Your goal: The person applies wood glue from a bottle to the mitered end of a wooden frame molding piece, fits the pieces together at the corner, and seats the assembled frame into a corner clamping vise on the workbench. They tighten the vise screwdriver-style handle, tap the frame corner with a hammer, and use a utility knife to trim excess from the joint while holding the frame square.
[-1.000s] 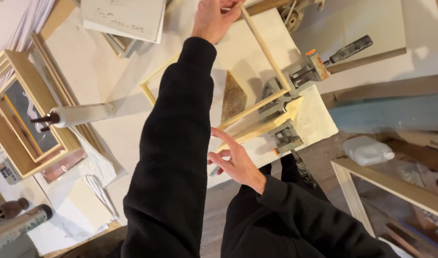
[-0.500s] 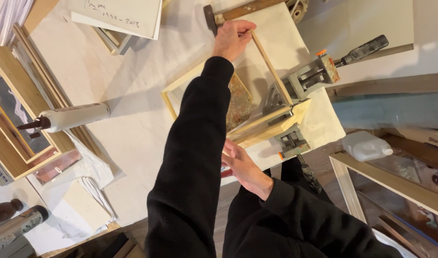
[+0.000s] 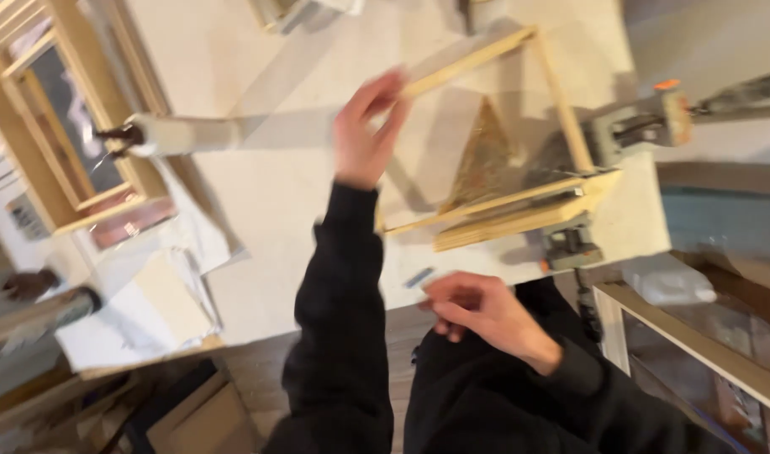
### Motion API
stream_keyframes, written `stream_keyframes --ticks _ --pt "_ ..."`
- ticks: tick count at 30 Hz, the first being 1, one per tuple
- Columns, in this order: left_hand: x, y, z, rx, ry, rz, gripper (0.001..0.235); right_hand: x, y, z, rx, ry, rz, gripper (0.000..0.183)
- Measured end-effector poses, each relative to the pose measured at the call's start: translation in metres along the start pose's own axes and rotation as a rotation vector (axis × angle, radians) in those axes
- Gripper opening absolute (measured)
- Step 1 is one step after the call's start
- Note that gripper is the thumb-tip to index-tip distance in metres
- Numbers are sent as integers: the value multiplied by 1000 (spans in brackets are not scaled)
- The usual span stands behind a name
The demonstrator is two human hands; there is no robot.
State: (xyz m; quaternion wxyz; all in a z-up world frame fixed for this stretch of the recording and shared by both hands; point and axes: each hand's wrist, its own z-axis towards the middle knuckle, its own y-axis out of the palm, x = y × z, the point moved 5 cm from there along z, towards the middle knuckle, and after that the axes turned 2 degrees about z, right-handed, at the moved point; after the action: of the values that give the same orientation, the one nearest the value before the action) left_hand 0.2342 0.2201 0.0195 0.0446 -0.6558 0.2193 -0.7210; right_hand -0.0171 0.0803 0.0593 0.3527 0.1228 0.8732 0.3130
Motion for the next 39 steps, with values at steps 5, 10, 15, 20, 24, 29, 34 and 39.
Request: stream_keyframes --ticks 5,10,15,20,24,29,34,39 --pt "-52 -123 -179 348 -226 498 33 30 -21 -14 90 95 -267 16" --pt "-96 -119 -261 273 -193 870 50 28 -17 -16 261 94 -708 35" --pt "-101 -108 -277 218 -332 811 38 -5 38 -12 158 -393 -1171 16" --pt "-83 -90 -305 229 -453 519 27 -16 61 -16 115 -669 -1411 37" --pt "-29 -12 -322 59 -715 -459 29 -32 46 -34 142 -790 -1555 60" --pt "62 118 -281 -108 -772 -961 33 -52 -15 -71 257 -816 -1646 58" --pt "83 204 -239 -473 -815 -788 39 -79 -77 -103 370 -764 -1724 55" --pt "97 219 -211 -519 -562 -572 43 -86 -122 -105 339 -709 -1643 57"
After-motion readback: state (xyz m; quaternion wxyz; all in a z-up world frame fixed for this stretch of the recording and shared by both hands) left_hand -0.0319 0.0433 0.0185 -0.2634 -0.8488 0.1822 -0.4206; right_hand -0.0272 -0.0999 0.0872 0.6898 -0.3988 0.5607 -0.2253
